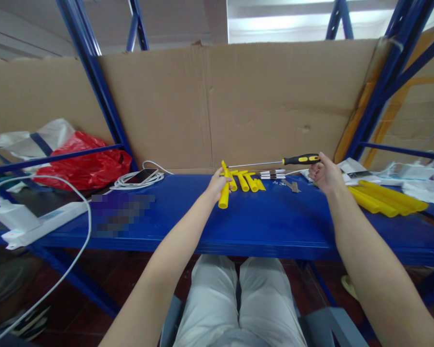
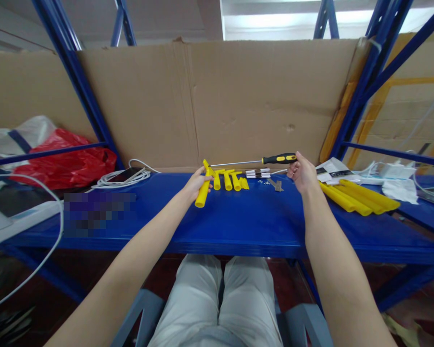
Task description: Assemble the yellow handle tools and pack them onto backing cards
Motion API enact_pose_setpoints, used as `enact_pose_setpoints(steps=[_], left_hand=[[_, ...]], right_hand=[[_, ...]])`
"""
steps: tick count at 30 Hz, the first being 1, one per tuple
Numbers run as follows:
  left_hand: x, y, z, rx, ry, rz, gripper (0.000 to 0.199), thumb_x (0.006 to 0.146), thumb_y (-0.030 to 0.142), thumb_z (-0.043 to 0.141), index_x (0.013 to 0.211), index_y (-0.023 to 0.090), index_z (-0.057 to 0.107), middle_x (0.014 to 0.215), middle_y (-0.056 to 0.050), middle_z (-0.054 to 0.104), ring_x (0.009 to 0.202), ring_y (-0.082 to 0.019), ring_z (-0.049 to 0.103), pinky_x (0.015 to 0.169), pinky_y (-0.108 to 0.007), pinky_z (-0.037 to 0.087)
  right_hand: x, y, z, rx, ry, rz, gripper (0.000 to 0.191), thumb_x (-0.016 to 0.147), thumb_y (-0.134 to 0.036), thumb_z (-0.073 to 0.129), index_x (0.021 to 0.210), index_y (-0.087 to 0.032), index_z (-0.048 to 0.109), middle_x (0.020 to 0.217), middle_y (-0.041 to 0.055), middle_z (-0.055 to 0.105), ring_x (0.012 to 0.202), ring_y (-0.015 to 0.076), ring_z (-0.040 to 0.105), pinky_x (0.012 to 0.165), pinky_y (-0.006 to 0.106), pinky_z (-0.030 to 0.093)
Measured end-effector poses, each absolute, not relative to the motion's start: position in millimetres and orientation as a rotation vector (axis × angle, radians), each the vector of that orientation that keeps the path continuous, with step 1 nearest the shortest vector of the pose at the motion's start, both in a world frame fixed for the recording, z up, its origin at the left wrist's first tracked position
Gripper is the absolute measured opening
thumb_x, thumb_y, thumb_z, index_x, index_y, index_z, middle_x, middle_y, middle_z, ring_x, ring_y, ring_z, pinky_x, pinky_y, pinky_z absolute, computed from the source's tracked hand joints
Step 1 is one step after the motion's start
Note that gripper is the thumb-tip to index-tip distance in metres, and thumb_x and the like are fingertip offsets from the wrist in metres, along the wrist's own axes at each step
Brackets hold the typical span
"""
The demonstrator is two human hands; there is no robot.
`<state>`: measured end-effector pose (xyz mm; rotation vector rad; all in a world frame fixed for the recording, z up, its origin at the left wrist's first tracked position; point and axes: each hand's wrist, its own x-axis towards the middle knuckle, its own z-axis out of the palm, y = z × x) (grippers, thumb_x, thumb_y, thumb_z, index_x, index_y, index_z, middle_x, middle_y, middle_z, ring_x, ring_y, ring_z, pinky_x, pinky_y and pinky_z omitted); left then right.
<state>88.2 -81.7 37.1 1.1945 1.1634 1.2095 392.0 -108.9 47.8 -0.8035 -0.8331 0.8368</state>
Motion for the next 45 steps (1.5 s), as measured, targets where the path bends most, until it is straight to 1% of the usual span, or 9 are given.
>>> enact_pose_setpoints(steps=[4, 6, 11, 16, 19, 24, 30, 37, 45], left_hand=[[87.8, -80.5, 36.7, 1.191, 1.169, 1.217, 0.071, 0.077, -0.001, 0.049, 0.142, 0.024, 0.034, 0.097, -0.009, 0.066, 0.041, -0.006, 0.049, 0.038, -0.019, 0.039], [87.4, -79.1, 36.1, 1.181, 1.17, 1.216, 0.071, 0.077, 0.0, 0.05, 0.142, 0.025, 0.035, 0.095, -0.008, 0.066, 0.041, -0.006, 0.049, 0.039, -0.018, 0.04], [86.3, -77.8, 35.9, 1.166, 1.156, 1.218, 0.071, 0.077, 0.002, 0.054, 0.142, 0.026, 0.036, 0.096, -0.009, 0.067, 0.041, -0.006, 0.05, 0.039, -0.019, 0.041], [87.1, -79.8, 36.7, 1.177, 1.166, 1.217, 0.072, 0.077, -0.001, 0.05, 0.143, 0.025, 0.034, 0.095, -0.008, 0.066, 0.039, -0.006, 0.049, 0.038, -0.019, 0.04], [87.2, -78.5, 35.5, 1.185, 1.163, 1.219, 0.073, 0.077, -0.001, 0.049, 0.143, 0.025, 0.033, 0.094, -0.007, 0.066, 0.04, -0.006, 0.049, 0.038, -0.018, 0.04], [87.0, -75.5, 33.5, 1.184, 1.16, 1.224, 0.074, 0.076, -0.001, 0.051, 0.143, 0.025, 0.033, 0.096, -0.008, 0.066, 0.039, -0.006, 0.048, 0.039, -0.019, 0.04], [87.8, -76.6, 32.8, 1.196, 1.154, 1.228, 0.074, 0.076, -0.001, 0.05, 0.143, 0.025, 0.033, 0.1, -0.009, 0.066, 0.04, -0.005, 0.049, 0.038, -0.018, 0.04], [87.9, -79.2, 34.8, 1.203, 1.162, 1.218, 0.073, 0.077, 0.0, 0.05, 0.143, 0.025, 0.033, 0.104, -0.01, 0.066, 0.041, -0.006, 0.049, 0.037, -0.018, 0.039], [88.2, -75.8, 31.9, 1.215, 1.168, 1.217, 0.075, 0.077, 0.001, 0.05, 0.144, 0.027, 0.031, 0.105, -0.01, 0.066, 0.042, -0.006, 0.049, 0.038, -0.018, 0.041]], right_hand=[[393.6, -106.7, 45.3, -0.802, -0.837, 0.817, 0.046, 0.074, -0.048, 0.071, 0.061, -0.023, 0.035, 0.04, -0.008, 0.032, 0.034, 0.0079, 0.033, 0.032, 0.02, 0.028], [393.1, -107.9, 45.6, -0.793, -0.85, 0.82, 0.046, 0.074, -0.049, 0.071, 0.061, -0.022, 0.036, 0.04, -0.0081, 0.031, 0.034, 0.0076, 0.033, 0.032, 0.02, 0.029], [388.5, -114.2, 49.8, -0.787, -0.862, 0.835, 0.037, 0.075, -0.048, 0.07, 0.066, -0.021, 0.048, 0.043, -0.0065, 0.039, 0.036, 0.0073, 0.037, 0.033, 0.018, 0.03], [381.8, -118.4, 54.4, -0.755, -0.828, 0.833, 0.029, 0.08, -0.037, 0.069, 0.065, -0.02, 0.05, 0.047, -0.0036, 0.048, 0.042, 0.0075, 0.043, 0.037, 0.017, 0.036], [380.6, -118.8, 54.6, -0.744, -0.835, 0.834, 0.027, 0.082, -0.032, 0.068, 0.065, -0.02, 0.05, 0.049, -0.004, 0.049, 0.044, 0.0072, 0.044, 0.039, 0.016, 0.039], [385.6, -116.2, 50.8, -0.778, -0.869, 0.861, 0.035, 0.079, -0.039, 0.069, 0.063, -0.02, 0.044, 0.048, -0.0054, 0.046, 0.041, 0.0072, 0.042, 0.038, 0.017, 0.038], [388.0, -113.0, 49.6, -0.796, -0.817, 0.831, 0.038, 0.074, -0.045, 0.073, 0.064, -0.021, 0.045, 0.05, -0.0055, 0.048, 0.041, 0.0077, 0.045, 0.037, 0.019, 0.038], [388.7, -110.7, 49.4, -0.804, -0.798, 0.872, 0.04, 0.072, -0.049, 0.074, 0.065, -0.021, 0.046, 0.042, -0.0072, 0.04, 0.037, 0.0064, 0.036, 0.034, 0.017, 0.033], [390.4, -107.5, 47.7, -0.853, -0.811, 0.862, 0.045, 0.072, -0.057, 0.07, 0.064, -0.023, 0.041, 0.038, -0.0072, 0.034, 0.035, 0.0085, 0.034, 0.032, 0.02, 0.032]])
